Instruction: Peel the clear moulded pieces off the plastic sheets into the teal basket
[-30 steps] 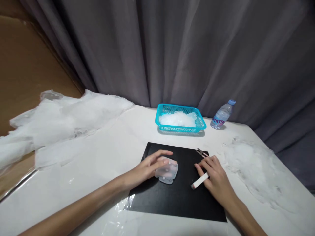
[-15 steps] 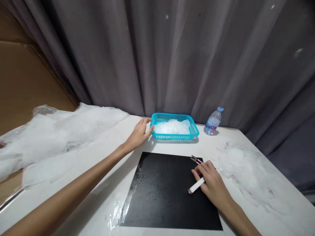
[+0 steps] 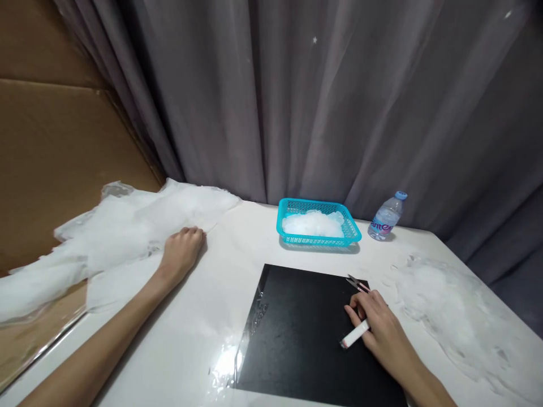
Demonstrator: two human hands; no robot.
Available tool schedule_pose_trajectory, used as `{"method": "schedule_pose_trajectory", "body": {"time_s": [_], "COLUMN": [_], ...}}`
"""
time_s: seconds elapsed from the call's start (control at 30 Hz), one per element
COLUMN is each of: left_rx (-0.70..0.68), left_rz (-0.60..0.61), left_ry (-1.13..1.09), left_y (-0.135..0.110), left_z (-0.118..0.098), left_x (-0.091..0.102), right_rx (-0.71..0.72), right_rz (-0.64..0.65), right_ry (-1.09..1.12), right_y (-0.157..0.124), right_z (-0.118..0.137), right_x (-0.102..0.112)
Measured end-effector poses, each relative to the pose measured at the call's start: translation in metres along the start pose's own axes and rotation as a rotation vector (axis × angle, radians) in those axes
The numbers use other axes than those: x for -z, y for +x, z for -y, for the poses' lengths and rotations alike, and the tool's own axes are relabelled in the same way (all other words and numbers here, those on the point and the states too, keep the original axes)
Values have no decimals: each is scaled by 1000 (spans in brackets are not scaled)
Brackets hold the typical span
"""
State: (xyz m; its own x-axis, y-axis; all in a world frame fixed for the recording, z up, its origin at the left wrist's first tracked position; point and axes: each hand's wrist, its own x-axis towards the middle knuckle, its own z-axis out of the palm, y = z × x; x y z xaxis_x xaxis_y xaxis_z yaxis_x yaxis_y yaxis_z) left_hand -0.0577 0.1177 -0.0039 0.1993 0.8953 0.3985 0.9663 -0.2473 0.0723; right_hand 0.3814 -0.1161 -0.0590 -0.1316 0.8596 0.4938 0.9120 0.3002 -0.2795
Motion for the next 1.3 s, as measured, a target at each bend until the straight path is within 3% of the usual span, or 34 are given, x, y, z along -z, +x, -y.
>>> {"method": "schedule_pose_trajectory", "body": {"time_s": [0.17, 0.3, 0.53, 0.77, 0.9, 0.97, 1.07, 1.13, 1.17, 1.23, 1.3], "left_rx": [18, -87, -429, -670, -825, -837, -800, -697, -583, -326, -175], "left_rz": [-93, -87, 110, 218, 263, 291, 367, 471, 526, 584, 500], "left_ry": [47, 33, -70, -89, -272, -390, -575, -638, -615, -461, -382], "left_y": [-2, -14, -70, -127, -167, -172, -144, -102, -77, -30, 7], "left_z": [-22, -63, -158, -199, -228, -238, -232, -211, -197, -165, -137], "left_x": [18, 25, 15, 19, 21, 28, 51, 66, 70, 67, 49], "right_rx": [23, 25, 40, 80, 139, 194, 305, 366, 383, 386, 386], "right_rz": [-28, -35, -25, 48, 132, 204, 267, 284, 286, 276, 238], "right_ry": [13, 14, 4, 83, 101, 93, 69, 38, 24, 12, 19], "right_y": [1, 2, 2, -1, -5, -8, -13, -15, -15, -15, -13], "right_z": [1, 2, 1, 10, 18, 23, 31, 37, 39, 43, 45], "right_x": [2, 3, 4, 2, 3, 5, 8, 10, 10, 12, 13]}}
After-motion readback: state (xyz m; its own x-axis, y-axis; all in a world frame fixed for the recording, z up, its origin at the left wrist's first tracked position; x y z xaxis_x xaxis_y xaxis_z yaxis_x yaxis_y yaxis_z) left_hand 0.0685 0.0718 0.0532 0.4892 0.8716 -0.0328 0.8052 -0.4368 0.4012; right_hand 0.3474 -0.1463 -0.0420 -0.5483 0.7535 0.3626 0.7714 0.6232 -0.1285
